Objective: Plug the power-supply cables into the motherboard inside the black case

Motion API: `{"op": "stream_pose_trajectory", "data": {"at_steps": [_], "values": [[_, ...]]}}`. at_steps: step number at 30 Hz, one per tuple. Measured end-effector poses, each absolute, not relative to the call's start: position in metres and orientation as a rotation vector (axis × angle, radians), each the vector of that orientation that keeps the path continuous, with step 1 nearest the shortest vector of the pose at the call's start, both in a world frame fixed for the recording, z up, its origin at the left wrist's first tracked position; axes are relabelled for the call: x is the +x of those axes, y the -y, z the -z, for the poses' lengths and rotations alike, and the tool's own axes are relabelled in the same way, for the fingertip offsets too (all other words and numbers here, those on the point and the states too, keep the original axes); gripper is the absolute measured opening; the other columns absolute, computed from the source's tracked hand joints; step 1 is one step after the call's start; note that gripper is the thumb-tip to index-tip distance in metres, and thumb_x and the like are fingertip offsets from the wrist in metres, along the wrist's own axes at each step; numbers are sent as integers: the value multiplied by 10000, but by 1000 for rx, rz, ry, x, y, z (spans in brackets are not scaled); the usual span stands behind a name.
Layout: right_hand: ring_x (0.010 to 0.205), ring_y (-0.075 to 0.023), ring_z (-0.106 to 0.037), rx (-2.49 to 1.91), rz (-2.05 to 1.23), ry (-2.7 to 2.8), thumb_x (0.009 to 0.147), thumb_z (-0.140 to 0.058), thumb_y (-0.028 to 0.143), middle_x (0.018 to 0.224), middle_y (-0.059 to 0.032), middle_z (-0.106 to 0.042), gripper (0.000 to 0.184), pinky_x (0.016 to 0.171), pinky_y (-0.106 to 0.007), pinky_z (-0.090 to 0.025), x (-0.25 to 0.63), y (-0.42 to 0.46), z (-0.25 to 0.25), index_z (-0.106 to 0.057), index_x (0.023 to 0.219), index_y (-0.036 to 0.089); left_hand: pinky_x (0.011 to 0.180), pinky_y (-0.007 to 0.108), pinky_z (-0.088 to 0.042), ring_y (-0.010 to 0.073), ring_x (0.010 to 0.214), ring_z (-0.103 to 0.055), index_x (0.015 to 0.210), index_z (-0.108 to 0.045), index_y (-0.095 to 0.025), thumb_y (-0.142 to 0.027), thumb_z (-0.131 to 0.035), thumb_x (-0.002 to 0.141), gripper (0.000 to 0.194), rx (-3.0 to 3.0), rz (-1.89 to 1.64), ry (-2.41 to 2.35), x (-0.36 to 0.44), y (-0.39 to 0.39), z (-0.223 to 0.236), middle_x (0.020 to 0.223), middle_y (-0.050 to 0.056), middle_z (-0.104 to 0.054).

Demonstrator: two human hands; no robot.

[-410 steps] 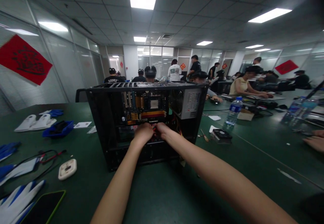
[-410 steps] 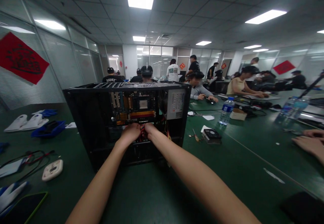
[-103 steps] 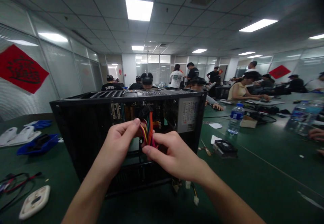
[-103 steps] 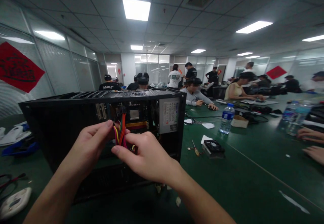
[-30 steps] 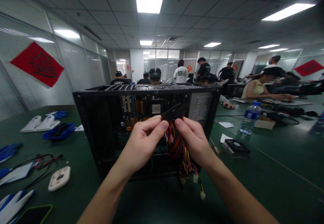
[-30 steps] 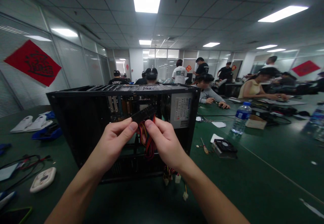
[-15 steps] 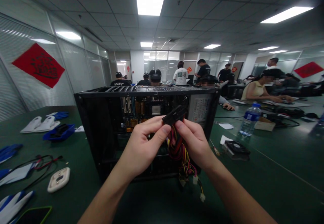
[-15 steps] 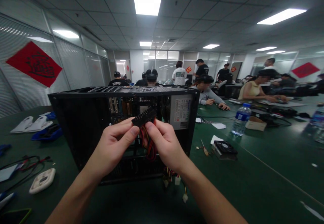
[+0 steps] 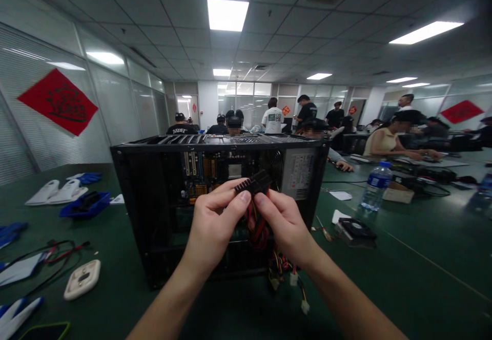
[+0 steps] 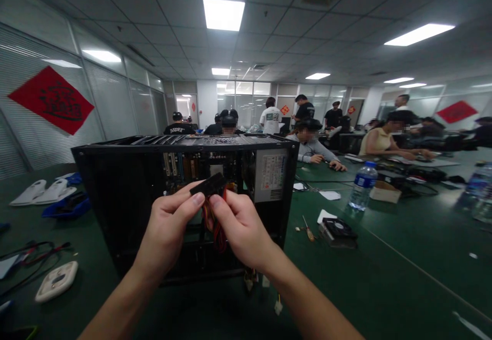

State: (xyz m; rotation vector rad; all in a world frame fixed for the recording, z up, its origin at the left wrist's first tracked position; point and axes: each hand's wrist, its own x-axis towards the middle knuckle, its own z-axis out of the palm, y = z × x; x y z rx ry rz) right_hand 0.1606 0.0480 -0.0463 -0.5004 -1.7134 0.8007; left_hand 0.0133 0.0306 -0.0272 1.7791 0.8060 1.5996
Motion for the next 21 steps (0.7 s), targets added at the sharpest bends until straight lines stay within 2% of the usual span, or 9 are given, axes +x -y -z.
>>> {"op": "stream_pose_trajectory", "data": {"at_steps": [6, 10, 13, 17, 21], "values": [[572, -100, -455, -466, -792, 1728, 1016, -470, 438, 651, 13, -519, 410, 531, -217, -392, 164, -48, 46, -531, 706, 176, 927, 301, -481, 229, 1000, -640, 636, -676, -166, -326, -598, 908, 326, 1809, -1612, -805, 16, -27, 27, 1007, 75, -715], [553, -96, -438, -480, -772, 1755, 1009, -484, 444, 648, 18, -519, 398, 528, -222, -390, 166, -49, 43, -555, 724, 175, 735, 268, -482, 176, 762, -592, 603, -614, -168, -354, -564, 930, 379, 1896, -1612, -928, 17, -25, 25, 768, 43, -643], [524, -91, -417, -495, -727, 1779, 999, -506, 436, 616, 28, -499, 393, 511, -223, -376, 167, -49, 41, -540, 703, 179, 638, 245, -441, 146, 664, -539, 654, -610, -171, -341, -540, 945, 344, 1973, -1639, -1021, 18, -24, 27, 694, 17, -595], [520, -93, -435, -512, -631, 1791, 1007, -493, 418, 594, 28, -497, 409, 500, -223, -361, 167, -49, 41, -515, 675, 180, 665, 237, -456, 149, 687, -576, 745, -615, -174, -308, -514, 960, 273, 2084, -1640, -1106, 19, -20, 26, 730, 14, -635], [536, -93, -454, -507, -563, 1777, 1009, -489, 396, 602, 27, -504, 399, 507, -217, -365, 168, -49, 41, -516, 678, 175, 758, 252, -492, 169, 818, -637, 952, -656, -173, -255, -491, 966, 184, 2273, -1518, -1127, 18, -14, 19, 927, 40, -703]]}}
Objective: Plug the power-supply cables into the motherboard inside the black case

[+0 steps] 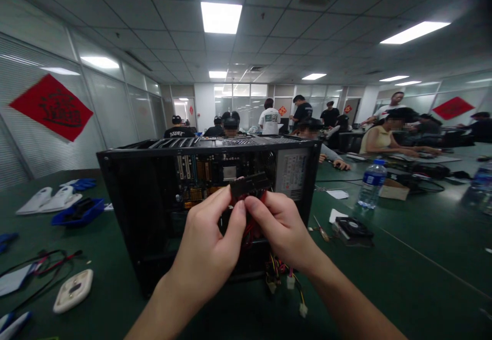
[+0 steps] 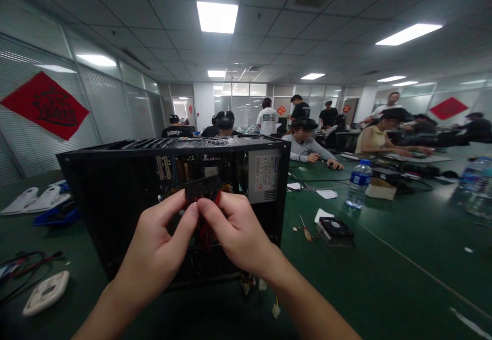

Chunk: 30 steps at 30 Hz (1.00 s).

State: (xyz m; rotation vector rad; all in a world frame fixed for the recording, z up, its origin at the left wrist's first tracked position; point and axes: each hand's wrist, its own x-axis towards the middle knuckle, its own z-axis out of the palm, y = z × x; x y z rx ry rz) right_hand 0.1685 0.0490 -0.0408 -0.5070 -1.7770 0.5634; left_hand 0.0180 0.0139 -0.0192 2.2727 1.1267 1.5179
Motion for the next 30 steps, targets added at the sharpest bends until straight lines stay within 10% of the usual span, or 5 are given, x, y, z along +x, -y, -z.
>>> {"op": "stream_pose_trajectory", "data": {"at_steps": [19, 30], "values": [[575, -119, -569, -580, -276, 1657, 1014, -488, 341, 654, 1, -622, 335, 568, -233, -435, 172, -70, 49, -678, 803, 165, 585, 250, -376, 155, 611, -620, 749, -661, -195, -360, -387, 1000, 407, 2440, -1071, -1719, 3, -34, 23, 686, 27, -685], [742, -200, -659, -1068, 12, 2001, 1027, -434, 305, 802, -91, -699, 333, 658, -272, -408, 139, -140, 115, -639, 807, 163, 774, 349, -475, 295, 938, -707, 946, -736, -176, -318, -342, 982, 420, 2345, -357, -2025, -26, -116, 83, 1016, 152, -753]]}}
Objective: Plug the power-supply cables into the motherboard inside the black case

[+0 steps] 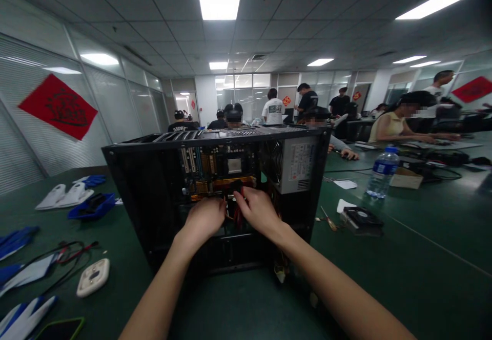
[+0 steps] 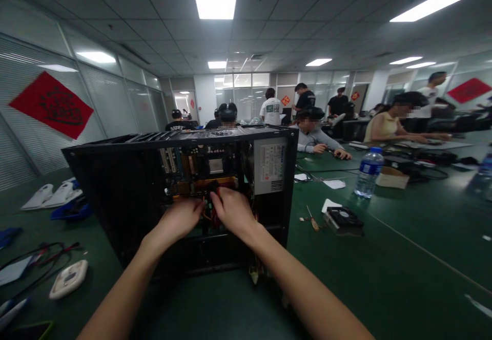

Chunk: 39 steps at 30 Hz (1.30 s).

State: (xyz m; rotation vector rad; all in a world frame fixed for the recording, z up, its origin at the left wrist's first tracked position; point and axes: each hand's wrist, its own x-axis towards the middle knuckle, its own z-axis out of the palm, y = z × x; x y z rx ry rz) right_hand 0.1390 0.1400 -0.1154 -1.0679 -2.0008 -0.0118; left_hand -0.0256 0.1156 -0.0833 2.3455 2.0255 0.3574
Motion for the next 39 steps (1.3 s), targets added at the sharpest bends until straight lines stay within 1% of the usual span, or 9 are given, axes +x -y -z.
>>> {"op": "stream_pose_trajectory", "data": {"at_steps": [4, 8, 12, 15, 19, 23, 26, 30, 39], "values": [[786, -205, -700, -1393, -170, 2065, 1021, -442, 356, 816, -98, -746, 382, 635, -256, -390, 135, -141, 114, -710, 820, 173, 733, 318, -441, 264, 887, -697, 901, -725, -168, -328, -361, 981, 406, 2308, -385, -1925, -28, -139, 111, 972, 147, -753], [839, -231, -717, -1533, -176, 2074, 1009, -442, 379, 870, -123, -762, 398, 631, -269, -385, 133, -138, 111, -739, 848, 168, 625, 276, -347, 204, 740, -631, 768, -685, -160, -320, -416, 944, 359, 2161, -523, -1769, -24, -148, 121, 794, 86, -719], [868, -249, -726, -1543, -197, 2055, 1012, -406, 365, 879, -129, -766, 425, 651, -283, -393, 133, -139, 112, -736, 837, 162, 558, 256, -267, 144, 567, -458, 675, -619, -158, -420, -363, 947, 456, 2004, -645, -1561, -24, -146, 113, 567, -6, -525], [886, -259, -730, -1530, -224, 2050, 1011, -388, 362, 882, -127, -766, 432, 667, -289, -407, 134, -140, 113, -735, 843, 167, 544, 248, -259, 135, 544, -412, 677, -623, -161, -452, -331, 947, 492, 1992, -675, -1522, -24, -143, 107, 530, -28, -449], [892, -289, -730, -1578, -217, 2077, 1007, -375, 390, 915, -167, -757, 457, 682, -312, -445, 134, -140, 114, -743, 885, 148, 576, 263, -314, 163, 612, -540, 687, -669, -162, -380, -410, 924, 413, 2100, -510, -1798, -21, -141, 108, 608, 26, -599], [908, -300, -729, -1600, -226, 2125, 1012, -354, 385, 965, -201, -750, 479, 719, -336, -482, 133, -139, 114, -752, 945, 127, 644, 294, -405, 240, 791, -679, 820, -727, -166, -405, -437, 931, 392, 2154, -372, -2077, -13, -141, 110, 825, 121, -736], [922, -308, -727, -1616, -216, 2121, 1012, -346, 381, 984, -210, -747, 486, 736, -350, -495, 132, -139, 114, -755, 969, 121, 702, 328, -468, 293, 900, -713, 907, -740, -164, -419, -415, 944, 415, 2173, -329, -2151, -6, -140, 106, 940, 163, -755], [917, -319, -728, -1597, -211, 2118, 1007, -352, 376, 973, -209, -748, 478, 730, -357, -499, 132, -140, 114, -753, 965, 120, 755, 379, -516, 336, 948, -721, 976, -744, -129, -404, -365, 969, 468, 2224, -277, -2156, 0, -140, 103, 995, 205, -749], [931, -316, -725, -1599, -226, 2120, 1016, -352, 392, 977, -209, -747, 482, 741, -352, -497, 133, -140, 115, -749, 957, 124, 789, 393, -536, 346, 990, -715, 1061, -740, -95, -374, -336, 978, 498, 2244, -246, -2184, 1, -139, 102, 1028, 242, -736]]}}
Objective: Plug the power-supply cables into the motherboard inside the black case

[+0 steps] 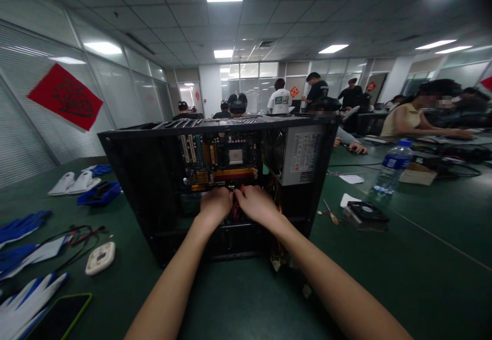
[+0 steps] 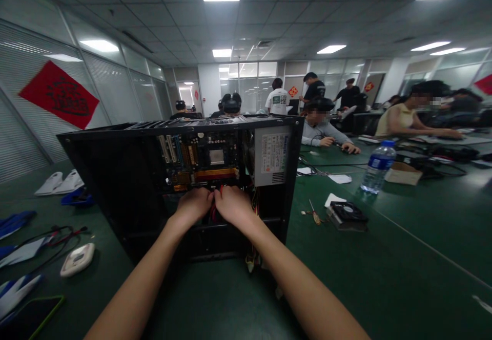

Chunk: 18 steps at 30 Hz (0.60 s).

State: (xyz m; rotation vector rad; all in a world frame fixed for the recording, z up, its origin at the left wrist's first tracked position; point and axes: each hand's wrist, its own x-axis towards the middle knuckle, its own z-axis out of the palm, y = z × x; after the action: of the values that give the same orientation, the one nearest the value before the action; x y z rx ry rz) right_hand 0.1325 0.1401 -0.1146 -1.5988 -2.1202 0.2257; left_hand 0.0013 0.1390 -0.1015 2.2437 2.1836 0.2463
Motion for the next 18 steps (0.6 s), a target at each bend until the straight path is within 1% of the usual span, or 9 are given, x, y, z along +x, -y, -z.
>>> {"op": "stream_pose_trajectory", "data": {"at_steps": [6, 10, 14, 16, 18], "values": [[936, -324, -723, -1621, -209, 2123, 1023, -338, 395, 985, -220, -742, 493, 732, -349, -486, 132, -140, 114, -740, 953, 119, 780, 397, -536, 354, 991, -714, 1042, -741, -87, -319, -346, 958, 466, 2266, -233, -2159, 3, -149, 102, 1038, 234, -736], [937, -323, -725, -1629, -210, 2114, 1018, -350, 388, 970, -211, -748, 484, 724, -341, -475, 131, -140, 115, -744, 932, 122, 804, 394, -530, 349, 1009, -710, 1050, -739, -95, -360, -361, 964, 469, 2237, -276, -2146, -1, -151, 105, 1056, 225, -737], [941, -305, -727, -1610, -226, 2121, 1017, -365, 377, 961, -197, -755, 465, 722, -323, -457, 132, -141, 116, -746, 912, 131, 800, 361, -517, 315, 997, -713, 1019, -743, -130, -421, -351, 981, 490, 2224, -347, -2037, -13, -146, 104, 1055, 197, -744], [944, -295, -727, -1589, -223, 2134, 1019, -371, 376, 956, -187, -758, 457, 717, -313, -445, 132, -141, 117, -743, 906, 137, 769, 334, -511, 290, 955, -718, 969, -748, -156, -472, -357, 978, 503, 2216, -390, -1944, -20, -144, 105, 1007, 169, -756], [947, -287, -727, -1588, -224, 2146, 1021, -379, 379, 954, -178, -760, 449, 706, -304, -432, 132, -142, 118, -741, 902, 141, 750, 317, -505, 270, 916, -718, 920, -752, -170, -482, -382, 969, 486, 2230, -419, -1885, -25, -142, 106, 963, 147, -762]]}}
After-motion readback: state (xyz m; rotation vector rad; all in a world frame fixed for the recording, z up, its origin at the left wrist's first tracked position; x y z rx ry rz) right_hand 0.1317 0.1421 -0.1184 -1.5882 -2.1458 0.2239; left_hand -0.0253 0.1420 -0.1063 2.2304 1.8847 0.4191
